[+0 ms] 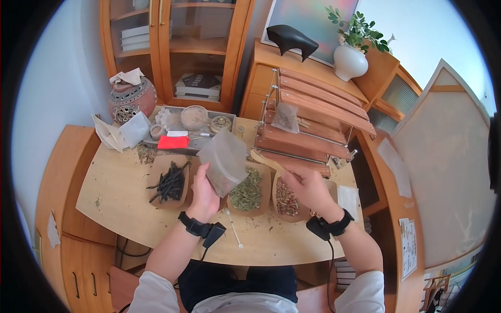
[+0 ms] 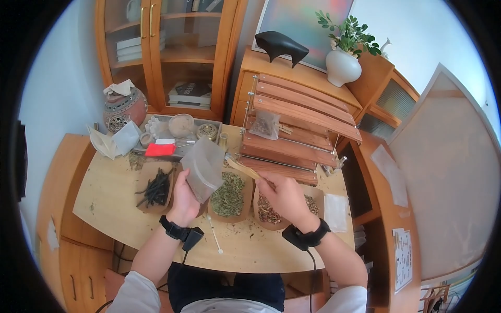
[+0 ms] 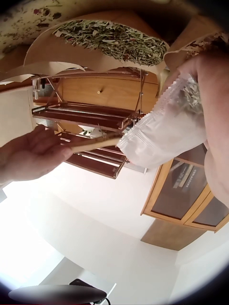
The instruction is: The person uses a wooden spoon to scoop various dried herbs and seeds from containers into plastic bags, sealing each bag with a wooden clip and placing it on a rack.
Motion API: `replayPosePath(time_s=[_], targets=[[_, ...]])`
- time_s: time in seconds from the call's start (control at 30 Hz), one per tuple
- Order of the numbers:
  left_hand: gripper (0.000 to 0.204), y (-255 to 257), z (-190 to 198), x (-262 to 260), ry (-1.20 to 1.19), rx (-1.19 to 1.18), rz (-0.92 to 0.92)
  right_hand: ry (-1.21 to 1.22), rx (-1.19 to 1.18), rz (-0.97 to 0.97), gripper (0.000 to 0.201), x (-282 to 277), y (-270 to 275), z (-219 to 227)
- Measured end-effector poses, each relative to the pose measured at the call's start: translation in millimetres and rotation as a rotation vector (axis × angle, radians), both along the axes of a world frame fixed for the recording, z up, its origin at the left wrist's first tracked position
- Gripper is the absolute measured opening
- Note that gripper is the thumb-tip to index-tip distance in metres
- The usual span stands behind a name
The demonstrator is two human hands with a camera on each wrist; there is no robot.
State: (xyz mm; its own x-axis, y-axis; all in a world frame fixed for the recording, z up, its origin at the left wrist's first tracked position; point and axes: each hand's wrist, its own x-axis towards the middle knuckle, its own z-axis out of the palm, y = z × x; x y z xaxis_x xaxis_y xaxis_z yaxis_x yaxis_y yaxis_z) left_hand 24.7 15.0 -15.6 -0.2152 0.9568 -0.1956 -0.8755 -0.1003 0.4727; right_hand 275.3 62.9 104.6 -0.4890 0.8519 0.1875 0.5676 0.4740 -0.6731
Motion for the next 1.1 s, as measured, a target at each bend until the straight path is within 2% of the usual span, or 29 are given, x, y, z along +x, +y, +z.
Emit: replayPosePath(time_s=[0.13,0.27,0.37,0.5,0.6,0.63,0.77,0.87,0.9,1.0,1.1], targets=[[0.052,-4,13,5,0.044,0.002,-0.053,0.030,-0.112,0.048,0.032,-19,-1,20],[0.052,-9,25,9,0.092,-0.030,-0.130,0.062,-0.185,0.080,0.032,-28,-2,22],[0.052,-9,24,8,0.084,-0.017,-0.136,0.109,-0.139,0.146,0.031,-21,1,22],[0.052,-6,12,4,0.053,0.011,-0.055,0.103,-0.213,-0.025,0.032,-2,-4,20],[0.052,-5,10,2,0.024,-0.004,0.041,-0.158,-0.094,-0.038,0.030,5,-13,11],[0.052,-5,15,2,0.028,-0.015,0.070,-0.323,-0.027,0.021,0.027,4,-17,9],[0.052,-7,24,3,0.002,-0.042,0.103,-0.343,0.256,0.141,0.020,-15,-27,-17],[0.052,-5,19,2,0.011,-0.023,0.101,-0.320,0.347,0.226,0.017,-30,-32,-34],[0.052,-4,19,2,0.012,-0.019,0.093,-0.379,0.393,0.227,0.015,-34,-34,-39],[0.052,-5,20,2,0.016,-0.019,0.078,-0.497,0.417,0.201,0.014,-32,-33,-42],[0.052,-7,22,2,0.022,-0.018,0.070,-0.602,0.299,0.129,0.021,-18,-23,-31]])
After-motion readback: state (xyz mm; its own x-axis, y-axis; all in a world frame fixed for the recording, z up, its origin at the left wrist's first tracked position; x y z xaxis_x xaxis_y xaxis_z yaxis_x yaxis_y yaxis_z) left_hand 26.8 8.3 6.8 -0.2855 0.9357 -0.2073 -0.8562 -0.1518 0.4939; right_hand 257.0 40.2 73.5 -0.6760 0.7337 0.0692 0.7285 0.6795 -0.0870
